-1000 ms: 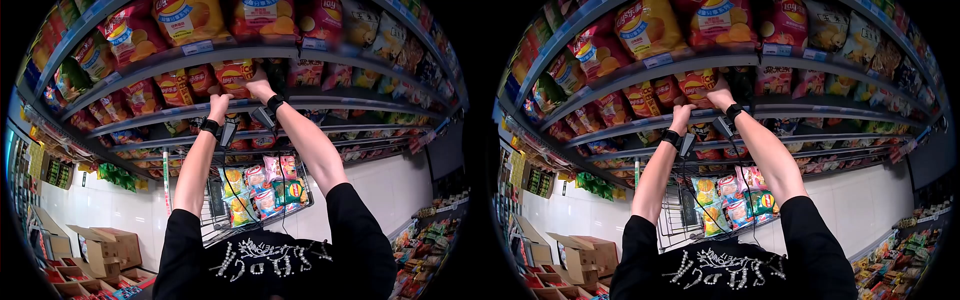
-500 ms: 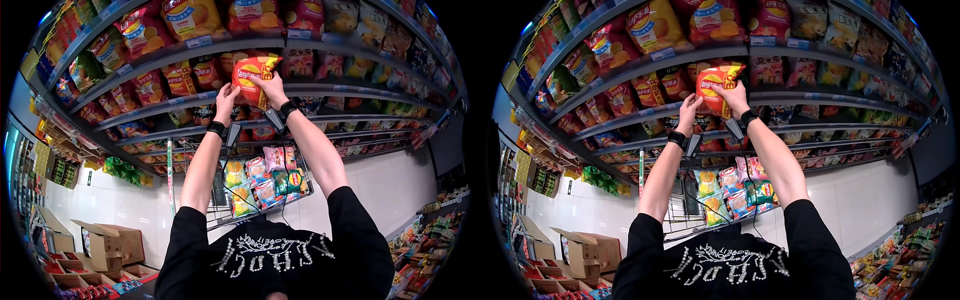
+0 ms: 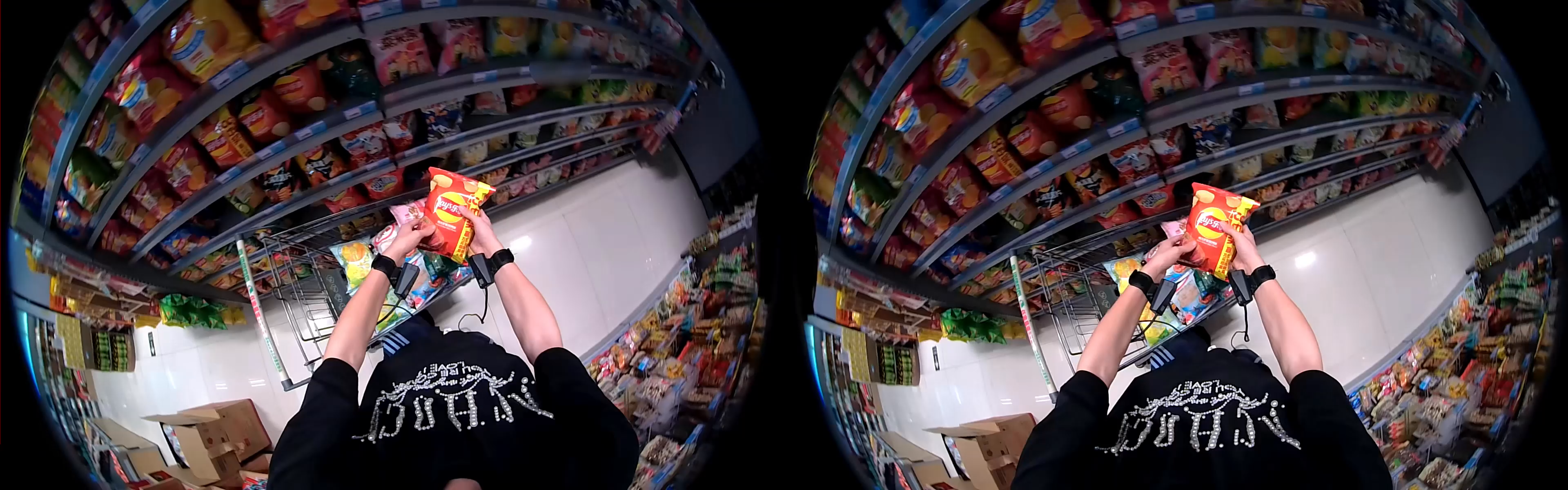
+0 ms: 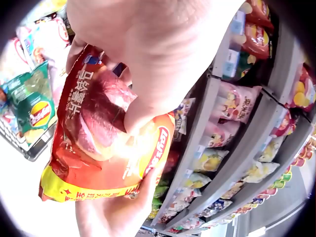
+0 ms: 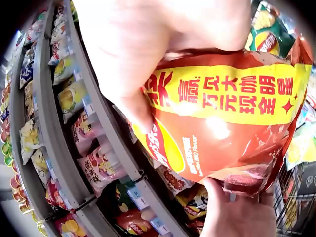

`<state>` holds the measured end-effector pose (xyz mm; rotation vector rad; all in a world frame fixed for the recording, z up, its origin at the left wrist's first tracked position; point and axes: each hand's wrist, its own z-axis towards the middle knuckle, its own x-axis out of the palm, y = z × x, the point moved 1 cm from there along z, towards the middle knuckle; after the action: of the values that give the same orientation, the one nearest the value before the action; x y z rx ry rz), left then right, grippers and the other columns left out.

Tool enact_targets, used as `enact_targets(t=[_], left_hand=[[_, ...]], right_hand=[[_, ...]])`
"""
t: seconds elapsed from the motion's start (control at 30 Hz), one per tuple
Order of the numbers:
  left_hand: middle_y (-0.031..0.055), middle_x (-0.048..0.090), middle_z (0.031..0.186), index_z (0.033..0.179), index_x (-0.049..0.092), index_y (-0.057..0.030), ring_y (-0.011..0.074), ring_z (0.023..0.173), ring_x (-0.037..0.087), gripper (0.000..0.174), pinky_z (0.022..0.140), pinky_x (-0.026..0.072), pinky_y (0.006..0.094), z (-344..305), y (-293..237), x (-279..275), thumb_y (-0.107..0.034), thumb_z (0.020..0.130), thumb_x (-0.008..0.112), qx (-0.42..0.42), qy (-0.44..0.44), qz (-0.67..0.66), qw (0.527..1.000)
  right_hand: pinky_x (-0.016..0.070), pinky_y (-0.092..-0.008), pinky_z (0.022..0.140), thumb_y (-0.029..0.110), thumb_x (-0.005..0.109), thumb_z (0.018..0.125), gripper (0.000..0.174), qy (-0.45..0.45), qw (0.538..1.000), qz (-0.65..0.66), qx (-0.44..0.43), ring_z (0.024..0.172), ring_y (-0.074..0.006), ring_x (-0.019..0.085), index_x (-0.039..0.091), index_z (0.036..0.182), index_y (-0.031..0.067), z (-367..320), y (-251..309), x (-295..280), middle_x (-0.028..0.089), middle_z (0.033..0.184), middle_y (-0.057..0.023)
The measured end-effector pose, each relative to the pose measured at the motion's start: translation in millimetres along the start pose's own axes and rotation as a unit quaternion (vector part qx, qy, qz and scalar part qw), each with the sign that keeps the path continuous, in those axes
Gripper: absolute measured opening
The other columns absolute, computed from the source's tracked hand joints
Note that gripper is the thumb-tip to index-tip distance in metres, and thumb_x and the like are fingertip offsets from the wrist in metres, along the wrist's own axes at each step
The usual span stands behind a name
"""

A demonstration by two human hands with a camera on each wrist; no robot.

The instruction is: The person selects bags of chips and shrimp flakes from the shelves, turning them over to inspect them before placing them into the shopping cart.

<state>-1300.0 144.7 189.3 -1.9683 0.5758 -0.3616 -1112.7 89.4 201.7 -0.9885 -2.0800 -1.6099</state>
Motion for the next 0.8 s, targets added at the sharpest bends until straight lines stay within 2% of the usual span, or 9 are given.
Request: enact_targets(t=[0.1,0.17,0.2,0.23,0.33,0.5,0.57,0.7,0.8], left_hand=[[0.0101,0.058,0.115,0.131,0.04,0.004,0.0162,0.102,0.056,0.073,0.091,0.0405,0.0281,11,25,25,-0.032,0.076,0.072,-0.022,-0.002,-0.034,0.999],[0.0071,0.059,0.112,0.122,0.05,0.0023,0.0145,0.098,0.057,0.062,0.088,0.0421,0.027,18,42,35,-0.033,0.076,0.072,-0.02,0.065,-0.07,0.995],[0.0067,0.06,0.111,0.12,0.052,0.0014,0.0136,0.098,0.056,0.057,0.087,0.0425,0.0264,4,32,46,-0.031,0.078,0.071,-0.028,0.081,-0.076,0.993],[0.0062,0.06,0.109,0.117,0.054,0.0004,0.0128,0.098,0.056,0.051,0.086,0.0428,0.0258,-9,21,55,-0.029,0.079,0.07,-0.035,0.095,-0.083,0.991],[0.0061,0.061,0.106,0.113,0.057,-0.0009,0.0119,0.094,0.058,0.041,0.082,0.045,0.0252,-10,37,66,-0.026,0.082,0.068,-0.026,0.106,-0.083,0.991],[0.0059,0.063,0.098,0.111,0.058,-0.001,0.013,0.085,0.062,0.038,0.074,0.0494,0.026,-37,44,76,-0.025,0.083,0.067,-0.105,0.073,-0.144,0.981],[0.007,0.063,0.1,0.113,0.057,-0.0011,0.0141,0.084,0.062,0.039,0.073,0.051,0.0276,-32,69,71,-0.023,0.083,0.067,-0.128,0.067,-0.167,0.975],[0.0087,0.062,0.103,0.117,0.055,-0.001,0.0174,0.084,0.063,0.037,0.073,0.0529,0.0305,-47,82,61,-0.016,0.085,0.063,-0.118,0.013,-0.215,0.969],[0.0093,0.062,0.102,0.115,0.054,0.0009,0.0178,0.088,0.061,0.033,0.076,0.0519,0.0319,-35,121,54,-0.015,0.086,0.061,-0.083,-0.003,-0.314,0.946]], right_hand=[[0.048,-0.0388,0.087,0.037,0.059,0.087,0.051,-0.03,1.0,0.0,0.007,0.102,-0.022,0.057,0.041,0.121,0.0038,-14,9,-31,0.056,0.114,-0.0108],[0.047,-0.0377,0.088,0.039,0.058,0.087,0.051,-0.051,0.998,-0.036,-0.021,0.103,-0.0207,0.056,0.041,0.12,0.0045,-17,14,-50,0.056,0.114,-0.0101],[0.0457,-0.0369,0.089,0.039,0.058,0.087,0.049,-0.047,0.997,-0.05,-0.016,0.104,-0.0194,0.055,0.042,0.119,0.0054,-24,20,-52,0.055,0.114,-0.0098],[0.051,-0.0333,0.079,0.034,0.061,0.086,0.045,-0.059,0.997,-0.048,-0.028,0.094,-0.0177,0.059,0.045,0.115,0.0037,-30,24,-53,0.058,0.107,-0.0097],[0.0528,-0.0343,0.077,0.028,0.06,0.087,0.04,-0.066,0.997,-0.029,-0.021,0.09,-0.019,0.062,0.047,0.117,0.0047,-41,26,-66,0.061,0.105,-0.0103],[0.0529,-0.0378,0.08,0.025,0.058,0.088,0.038,-0.055,0.996,0.064,-0.002,0.093,-0.0225,0.062,0.047,0.117,0.0037,-52,-5,-95,0.061,0.107,-0.0125],[0.0524,-0.0396,0.081,0.027,0.056,0.087,0.039,-0.068,0.989,0.119,0.054,0.093,-0.0249,0.063,0.047,0.116,0.0018,-55,-22,-107,0.061,0.107,-0.0145],[0.0508,-0.0421,0.084,0.029,0.056,0.087,0.04,-0.07,0.984,0.148,0.07,0.094,-0.0267,0.062,0.048,0.115,0.002,-62,-35,-112,0.061,0.108,-0.0162],[0.0504,-0.0418,0.084,0.03,0.056,0.087,0.04,-0.07,0.984,0.15,0.058,0.094,-0.0265,0.062,0.048,0.115,0.0025,-69,-34,-105,0.061,0.108,-0.0161]])
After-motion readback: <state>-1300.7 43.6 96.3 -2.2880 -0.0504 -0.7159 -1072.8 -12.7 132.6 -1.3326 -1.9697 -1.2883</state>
